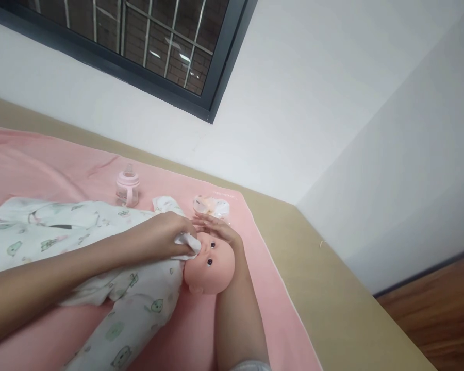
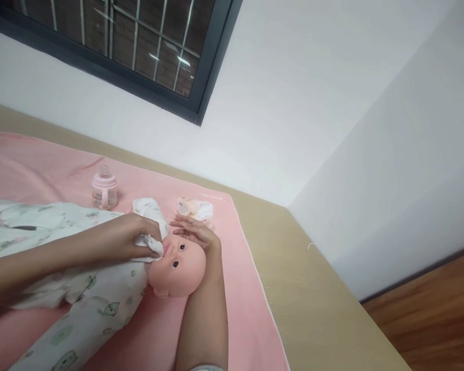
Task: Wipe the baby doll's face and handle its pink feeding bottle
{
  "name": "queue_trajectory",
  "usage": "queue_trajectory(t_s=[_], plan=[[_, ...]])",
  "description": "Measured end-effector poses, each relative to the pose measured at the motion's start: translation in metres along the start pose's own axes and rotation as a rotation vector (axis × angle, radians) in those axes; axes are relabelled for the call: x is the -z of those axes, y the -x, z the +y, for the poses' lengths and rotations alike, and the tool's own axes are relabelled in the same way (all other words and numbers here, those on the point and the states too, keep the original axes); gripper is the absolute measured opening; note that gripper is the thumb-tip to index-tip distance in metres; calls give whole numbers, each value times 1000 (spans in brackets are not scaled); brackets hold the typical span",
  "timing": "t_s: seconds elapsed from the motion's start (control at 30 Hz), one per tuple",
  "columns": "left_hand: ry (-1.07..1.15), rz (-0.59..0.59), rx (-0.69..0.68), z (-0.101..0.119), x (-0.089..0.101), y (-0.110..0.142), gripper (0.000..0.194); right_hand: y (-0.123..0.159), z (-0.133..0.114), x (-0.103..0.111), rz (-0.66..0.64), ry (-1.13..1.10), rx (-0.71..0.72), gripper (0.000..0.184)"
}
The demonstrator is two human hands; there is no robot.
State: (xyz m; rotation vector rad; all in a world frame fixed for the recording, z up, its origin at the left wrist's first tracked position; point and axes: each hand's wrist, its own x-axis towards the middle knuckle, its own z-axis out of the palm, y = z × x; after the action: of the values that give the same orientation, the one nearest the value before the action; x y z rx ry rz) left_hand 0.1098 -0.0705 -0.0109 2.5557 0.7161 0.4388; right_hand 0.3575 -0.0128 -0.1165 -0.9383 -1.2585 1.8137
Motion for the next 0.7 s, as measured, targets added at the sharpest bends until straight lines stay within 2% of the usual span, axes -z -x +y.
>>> queue_trajectory(t_s=[0.2, 0.53, 0.7], plan=[[-53, 39, -5, -6, 4, 1, 17, 4, 2, -8, 111, 26, 15, 52], [-83, 86, 7, -9, 4, 1, 20, 4, 0, -12, 148, 34, 9, 50], [-29, 101, -13, -9, 2, 0, 20, 5, 0, -14, 148, 19, 9, 51]])
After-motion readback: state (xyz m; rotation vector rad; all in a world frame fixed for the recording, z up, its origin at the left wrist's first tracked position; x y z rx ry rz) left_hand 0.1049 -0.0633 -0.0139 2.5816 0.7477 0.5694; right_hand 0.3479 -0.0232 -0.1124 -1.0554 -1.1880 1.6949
